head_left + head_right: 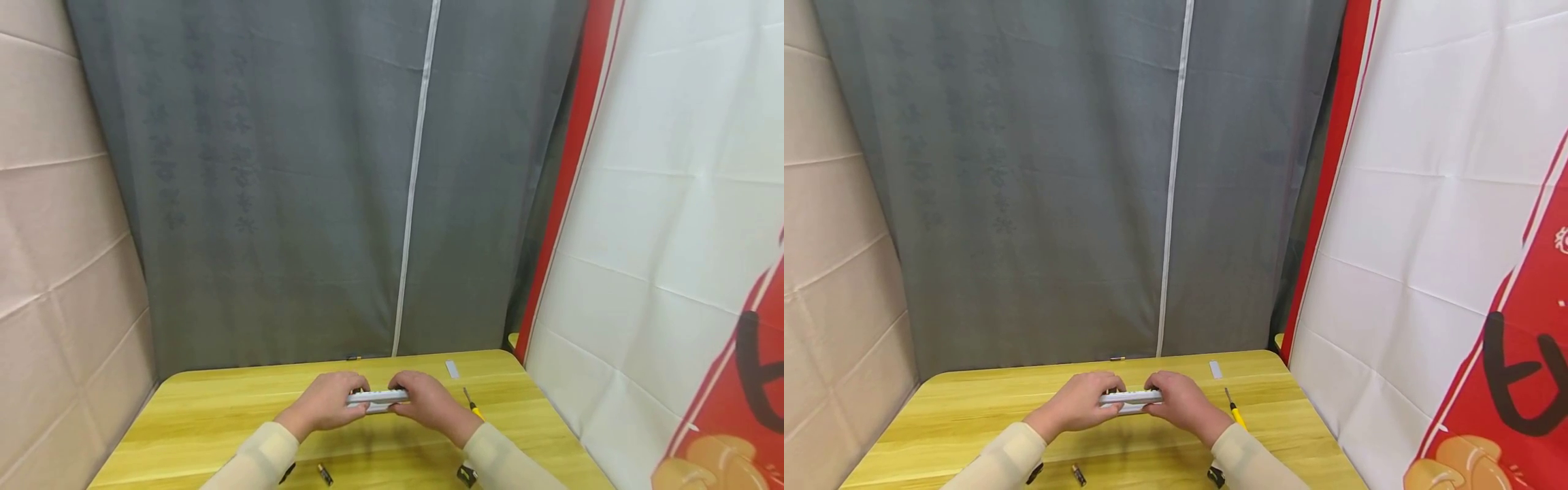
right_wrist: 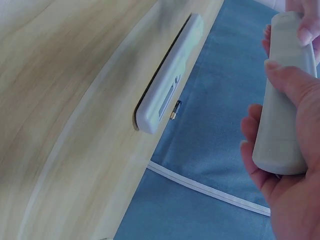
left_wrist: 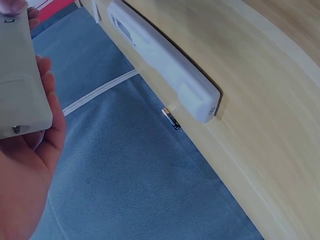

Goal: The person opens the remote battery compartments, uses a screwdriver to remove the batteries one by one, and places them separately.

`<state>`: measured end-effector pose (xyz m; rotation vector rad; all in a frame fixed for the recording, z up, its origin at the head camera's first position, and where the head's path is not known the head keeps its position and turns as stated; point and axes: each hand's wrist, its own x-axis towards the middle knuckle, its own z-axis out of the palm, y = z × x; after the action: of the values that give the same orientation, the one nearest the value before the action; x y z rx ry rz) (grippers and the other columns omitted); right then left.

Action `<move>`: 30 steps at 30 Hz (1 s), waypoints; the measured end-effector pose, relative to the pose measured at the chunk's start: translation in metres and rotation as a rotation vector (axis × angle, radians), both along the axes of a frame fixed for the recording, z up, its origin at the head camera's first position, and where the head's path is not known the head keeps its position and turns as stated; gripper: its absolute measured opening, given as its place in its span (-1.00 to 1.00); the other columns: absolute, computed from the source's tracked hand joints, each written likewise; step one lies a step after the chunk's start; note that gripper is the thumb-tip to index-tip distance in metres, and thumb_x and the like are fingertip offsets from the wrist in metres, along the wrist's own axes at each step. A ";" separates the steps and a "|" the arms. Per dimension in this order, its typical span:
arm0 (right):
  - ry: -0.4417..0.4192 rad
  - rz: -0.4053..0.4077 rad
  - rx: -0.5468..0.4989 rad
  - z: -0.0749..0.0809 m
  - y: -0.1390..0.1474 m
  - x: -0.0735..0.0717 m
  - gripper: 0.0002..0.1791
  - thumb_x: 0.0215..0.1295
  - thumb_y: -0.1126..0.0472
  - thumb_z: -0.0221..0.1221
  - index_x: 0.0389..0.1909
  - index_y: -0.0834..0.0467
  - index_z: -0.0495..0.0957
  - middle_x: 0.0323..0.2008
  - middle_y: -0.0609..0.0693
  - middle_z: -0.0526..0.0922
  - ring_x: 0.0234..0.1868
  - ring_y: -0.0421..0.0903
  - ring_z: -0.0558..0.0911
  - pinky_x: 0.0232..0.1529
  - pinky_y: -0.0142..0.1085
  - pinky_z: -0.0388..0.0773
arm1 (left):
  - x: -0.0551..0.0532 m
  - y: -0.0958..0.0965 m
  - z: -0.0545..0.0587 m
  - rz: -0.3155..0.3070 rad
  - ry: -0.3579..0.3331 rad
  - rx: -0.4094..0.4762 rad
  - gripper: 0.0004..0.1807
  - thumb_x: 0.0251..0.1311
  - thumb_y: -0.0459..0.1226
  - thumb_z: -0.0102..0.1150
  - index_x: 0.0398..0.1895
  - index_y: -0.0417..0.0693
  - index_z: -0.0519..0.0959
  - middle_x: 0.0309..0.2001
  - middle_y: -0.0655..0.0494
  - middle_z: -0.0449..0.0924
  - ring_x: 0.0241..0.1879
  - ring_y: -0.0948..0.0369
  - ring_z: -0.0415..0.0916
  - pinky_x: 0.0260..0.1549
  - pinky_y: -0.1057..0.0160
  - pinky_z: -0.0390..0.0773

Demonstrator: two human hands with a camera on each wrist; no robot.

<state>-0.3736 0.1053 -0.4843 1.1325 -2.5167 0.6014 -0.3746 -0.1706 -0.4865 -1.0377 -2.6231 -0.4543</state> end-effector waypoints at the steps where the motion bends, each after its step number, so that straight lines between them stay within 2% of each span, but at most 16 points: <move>1: 0.009 -0.005 0.010 0.000 0.000 0.000 -0.70 0.26 0.16 0.63 -0.12 0.02 0.69 -0.20 -0.21 0.73 -0.21 -0.33 0.62 -0.13 -0.32 0.66 | 0.000 0.000 0.001 -0.006 -0.017 0.008 -0.91 0.33 0.00 0.38 -0.20 0.32 0.69 -0.33 0.53 0.54 -0.41 0.43 0.42 -0.37 0.25 0.51; 10: 0.036 -0.011 0.037 0.001 0.000 0.000 -0.69 0.20 0.16 0.64 -0.17 0.01 0.69 -0.28 -0.25 0.72 -0.30 -0.37 0.59 -0.21 -0.37 0.63 | 0.002 -0.002 0.009 -0.042 -0.191 0.058 -0.93 0.40 -0.04 0.34 -0.28 0.33 0.71 -0.43 0.52 0.55 -0.46 0.41 0.44 -0.37 0.27 0.50; 18: 0.032 -0.015 0.045 0.000 -0.001 0.002 -0.71 0.19 0.14 0.64 -0.22 0.00 0.69 -0.34 -0.29 0.67 -0.37 -0.40 0.53 -0.27 -0.43 0.58 | 0.006 -0.002 0.015 -0.065 -0.262 0.079 -0.93 0.43 -0.06 0.35 -0.26 0.28 0.73 -0.44 0.51 0.56 -0.46 0.39 0.45 -0.37 0.25 0.51; 22: -0.041 0.004 0.037 0.000 0.000 0.001 -0.72 0.22 0.14 0.63 -0.22 0.00 0.69 -0.35 -0.31 0.67 -0.37 -0.40 0.54 -0.28 -0.43 0.58 | 0.005 -0.003 0.013 -0.061 -0.276 0.072 -0.91 0.46 -0.04 0.36 -0.23 0.28 0.74 -0.41 0.50 0.58 -0.45 0.40 0.48 -0.35 0.25 0.53; 24: -0.100 0.013 0.025 0.000 0.001 0.002 -0.74 0.25 0.13 0.62 -0.22 0.00 0.69 -0.36 -0.33 0.66 -0.38 -0.40 0.53 -0.28 -0.42 0.58 | 0.004 -0.004 0.011 -0.059 -0.261 0.057 -0.92 0.45 -0.03 0.38 -0.24 0.29 0.72 -0.41 0.50 0.59 -0.45 0.41 0.48 -0.35 0.25 0.54; 27: -0.195 0.017 0.008 0.000 0.002 0.001 -0.75 0.27 0.10 0.61 -0.22 -0.01 0.69 -0.37 -0.35 0.64 -0.39 -0.40 0.53 -0.29 -0.40 0.57 | 0.003 -0.003 0.008 -0.054 -0.210 0.018 -0.91 0.41 -0.04 0.43 -0.26 0.31 0.69 -0.39 0.52 0.59 -0.44 0.42 0.48 -0.34 0.25 0.55; 30: -0.293 0.017 -0.015 -0.002 0.004 -0.001 -0.76 0.28 0.07 0.60 -0.22 -0.04 0.70 -0.38 -0.37 0.64 -0.40 -0.39 0.54 -0.28 -0.39 0.57 | 0.003 -0.002 0.005 -0.048 -0.126 -0.035 -0.87 0.35 -0.03 0.49 -0.25 0.30 0.67 -0.37 0.53 0.59 -0.43 0.44 0.46 -0.35 0.26 0.55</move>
<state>-0.3751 0.1089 -0.4863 1.1325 -2.7417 0.8441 -0.3712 -0.1726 -0.4813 -1.1190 -2.7304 -0.5009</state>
